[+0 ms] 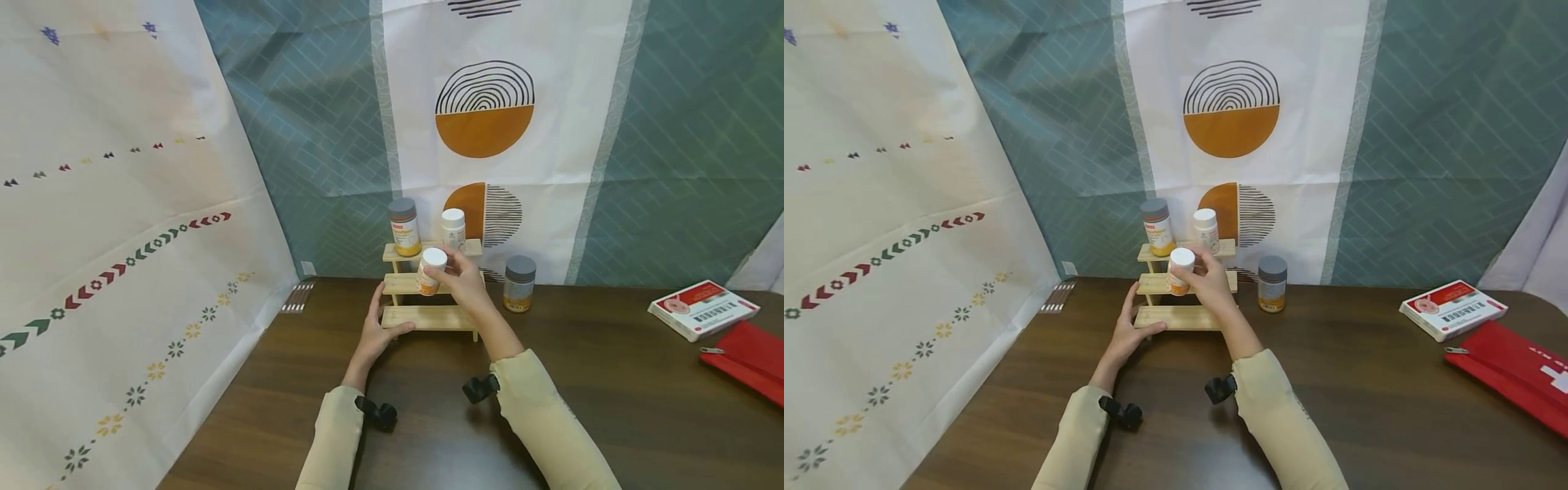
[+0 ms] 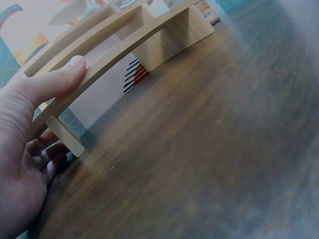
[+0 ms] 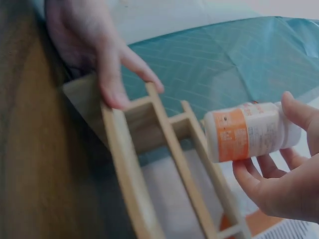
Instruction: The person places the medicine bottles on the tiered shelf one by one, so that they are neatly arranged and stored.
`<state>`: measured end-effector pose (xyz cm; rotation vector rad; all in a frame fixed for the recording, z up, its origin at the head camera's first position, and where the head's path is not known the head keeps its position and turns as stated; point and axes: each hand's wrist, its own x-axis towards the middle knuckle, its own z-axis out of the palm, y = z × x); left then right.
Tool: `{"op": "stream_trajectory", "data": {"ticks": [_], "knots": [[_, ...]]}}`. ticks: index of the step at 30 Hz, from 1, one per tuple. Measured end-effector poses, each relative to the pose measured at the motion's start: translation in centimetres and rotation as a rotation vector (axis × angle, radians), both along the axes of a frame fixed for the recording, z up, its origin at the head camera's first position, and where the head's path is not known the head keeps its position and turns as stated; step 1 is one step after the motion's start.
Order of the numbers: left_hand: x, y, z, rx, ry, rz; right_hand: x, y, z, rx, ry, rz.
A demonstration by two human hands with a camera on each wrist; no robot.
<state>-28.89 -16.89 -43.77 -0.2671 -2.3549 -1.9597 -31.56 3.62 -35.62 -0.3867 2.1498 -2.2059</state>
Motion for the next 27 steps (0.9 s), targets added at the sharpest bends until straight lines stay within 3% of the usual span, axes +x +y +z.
{"op": "stream_trajectory", "data": {"ticks": [8,19,27], "knots": [[0.1,0.9,-0.4,0.0,-0.025,-0.014,-0.9,-1.6,-1.3,-0.007,-0.024,-0.054],[-0.2,0.5,0.0,0.007,-0.001,-0.003,-2.8,-3.2,-0.6,0.096,0.061,-0.054],[0.0,-0.1,0.0,0.005,0.004,-0.007,-3.6,-4.5,-0.9,0.088,0.01,-0.031]]}}
